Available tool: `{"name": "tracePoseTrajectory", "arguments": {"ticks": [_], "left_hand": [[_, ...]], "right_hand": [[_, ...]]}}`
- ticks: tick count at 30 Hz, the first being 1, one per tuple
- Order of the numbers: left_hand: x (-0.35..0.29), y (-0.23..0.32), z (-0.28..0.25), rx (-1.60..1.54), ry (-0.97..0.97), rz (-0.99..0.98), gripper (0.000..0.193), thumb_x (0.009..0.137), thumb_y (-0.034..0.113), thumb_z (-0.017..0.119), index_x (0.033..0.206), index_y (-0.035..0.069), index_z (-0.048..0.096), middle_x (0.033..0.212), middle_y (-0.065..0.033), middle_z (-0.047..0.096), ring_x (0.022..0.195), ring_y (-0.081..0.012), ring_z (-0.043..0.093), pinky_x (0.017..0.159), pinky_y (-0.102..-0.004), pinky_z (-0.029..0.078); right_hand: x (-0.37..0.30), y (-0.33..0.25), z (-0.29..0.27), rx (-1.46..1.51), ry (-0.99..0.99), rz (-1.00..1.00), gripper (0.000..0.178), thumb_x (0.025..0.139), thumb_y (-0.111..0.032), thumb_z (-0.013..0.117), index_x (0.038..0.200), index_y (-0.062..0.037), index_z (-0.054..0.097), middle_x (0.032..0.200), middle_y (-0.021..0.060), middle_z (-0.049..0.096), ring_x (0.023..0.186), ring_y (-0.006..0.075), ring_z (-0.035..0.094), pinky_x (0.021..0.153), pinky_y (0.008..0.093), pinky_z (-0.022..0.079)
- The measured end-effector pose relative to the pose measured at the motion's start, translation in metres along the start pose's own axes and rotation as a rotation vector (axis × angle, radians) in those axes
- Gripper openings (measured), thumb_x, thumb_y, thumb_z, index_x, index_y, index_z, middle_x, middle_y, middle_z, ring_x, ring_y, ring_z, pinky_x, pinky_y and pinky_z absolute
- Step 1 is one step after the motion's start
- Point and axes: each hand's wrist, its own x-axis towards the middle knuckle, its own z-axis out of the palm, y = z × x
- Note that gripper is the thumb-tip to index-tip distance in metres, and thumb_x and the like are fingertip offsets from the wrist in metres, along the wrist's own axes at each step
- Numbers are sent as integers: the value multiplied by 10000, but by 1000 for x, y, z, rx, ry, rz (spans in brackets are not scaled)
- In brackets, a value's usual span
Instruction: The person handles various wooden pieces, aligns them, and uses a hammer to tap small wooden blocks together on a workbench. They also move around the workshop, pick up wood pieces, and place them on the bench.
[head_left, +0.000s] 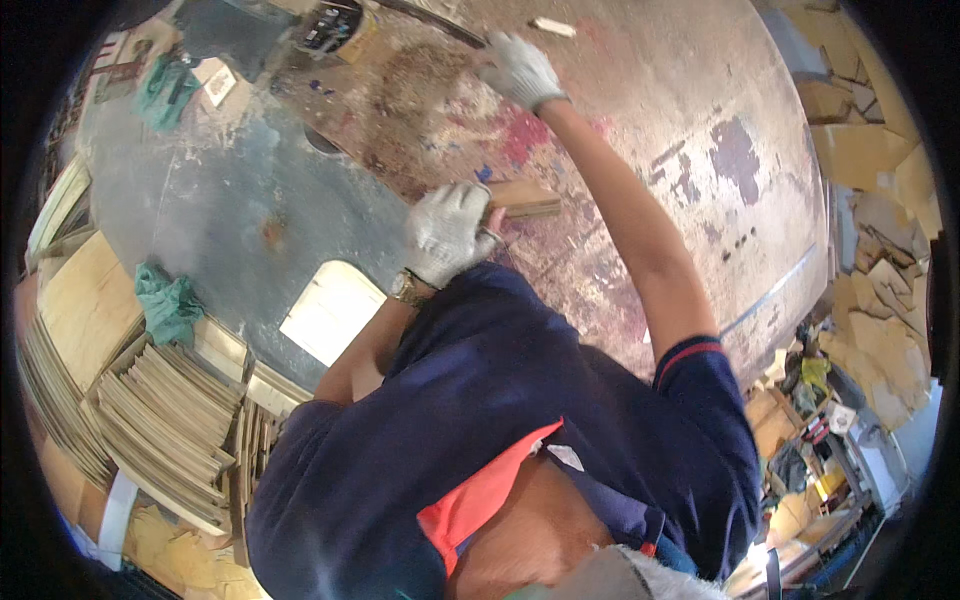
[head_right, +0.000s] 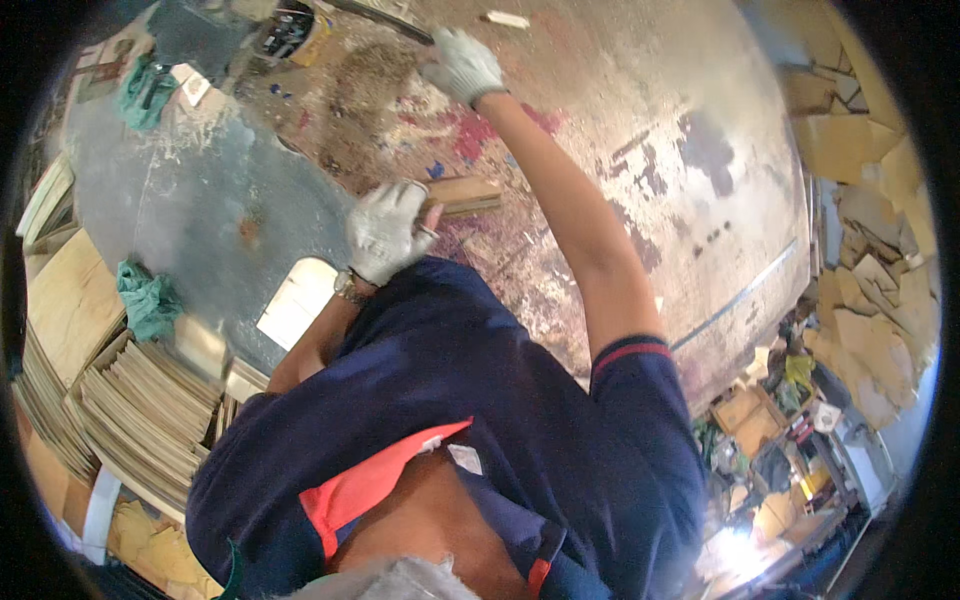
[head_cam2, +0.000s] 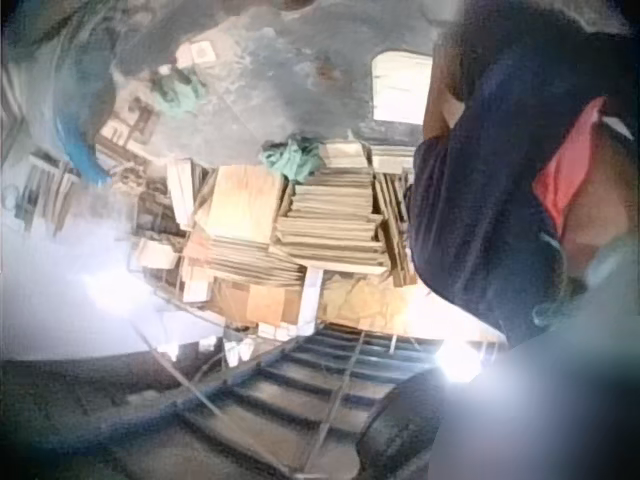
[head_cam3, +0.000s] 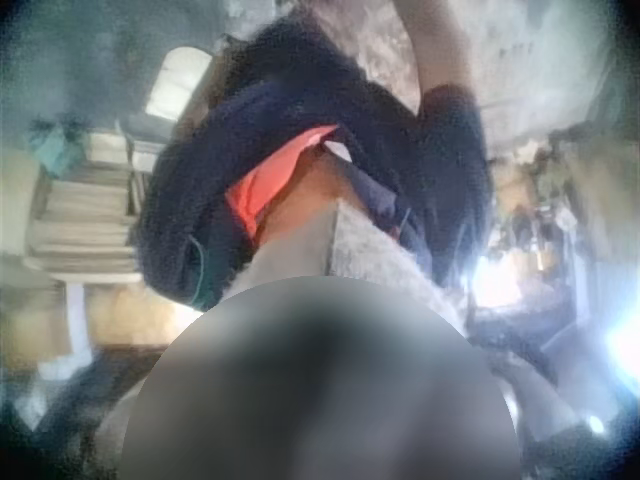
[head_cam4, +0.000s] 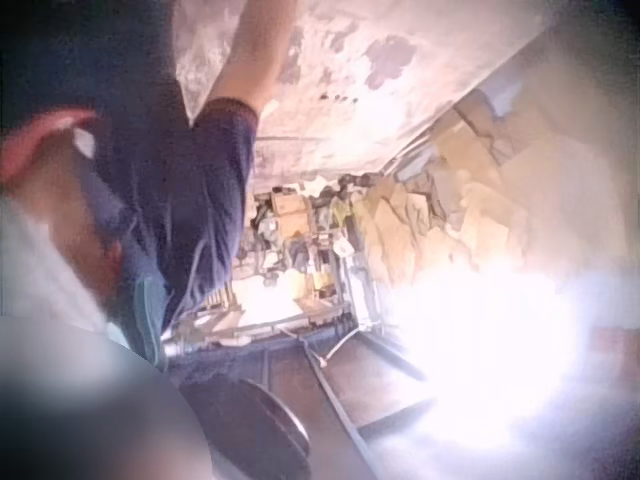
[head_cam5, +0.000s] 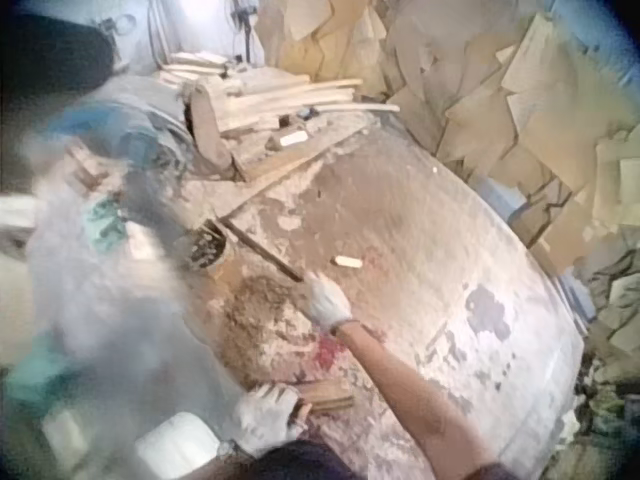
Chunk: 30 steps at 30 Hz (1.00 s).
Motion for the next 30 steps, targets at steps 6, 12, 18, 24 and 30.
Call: {"name": "tracePoseTrajectory", "arguments": {"ticks": [6, 12, 18, 24, 30], "left_hand": [[4, 7, -9, -140, -112, -215, 306, 922, 371, 696, 972, 71, 665, 899, -131, 690, 830, -344, 676, 706, -443, 533], [8, 8, -10, -151, -80, -189, 314, 901, 395, 713, 933, 87, 657, 874, -112, 676, 821, -331, 673, 694, -439, 531], [1, 5, -5, -40, -88, -25, 375, 819, 426, 781, 987, 108, 677, 916, -91, 688, 845, -323, 680, 721, -432, 546], [-18, 8, 4, 183, -202, 20, 416, 728, 317, 815, 1059, 121, 659, 982, -74, 685, 952, -281, 668, 798, -418, 547], [-29, 30, 21, 135, -245, 123, 359, 750, 258, 779, 1056, 120, 653, 994, -83, 686, 978, -286, 664, 816, -429, 544]], "right_hand": [[63, 22, 74, -189, 149, -94, 283, 872, -225, 631, 1072, -27, 608, 1061, 227, 702, 820, 416, 686, 759, 509, 568], [72, 21, 51, 162, -152, -161, 303, 893, -299, 590, 1001, -16, 597, 885, 259, 683, 885, 469, 655, 795, 540, 525], [-74, 32, -42, 139, -64, 141, 364, 912, -302, 641, 1148, -40, 552, 907, 251, 662, 857, 454, 670, 710, 533, 511], [-305, 11, -73, 228, 158, 540, 219, 960, -252, 651, 1062, -81, 558, 717, 123, 611, 601, 261, 604, 574, 406, 471], [-418, -28, -70, 832, 550, 861, 253, 1065, -304, 547, 1085, -57, 599, 701, -73, 443, 565, 25, 405, 508, 216, 349]]}}
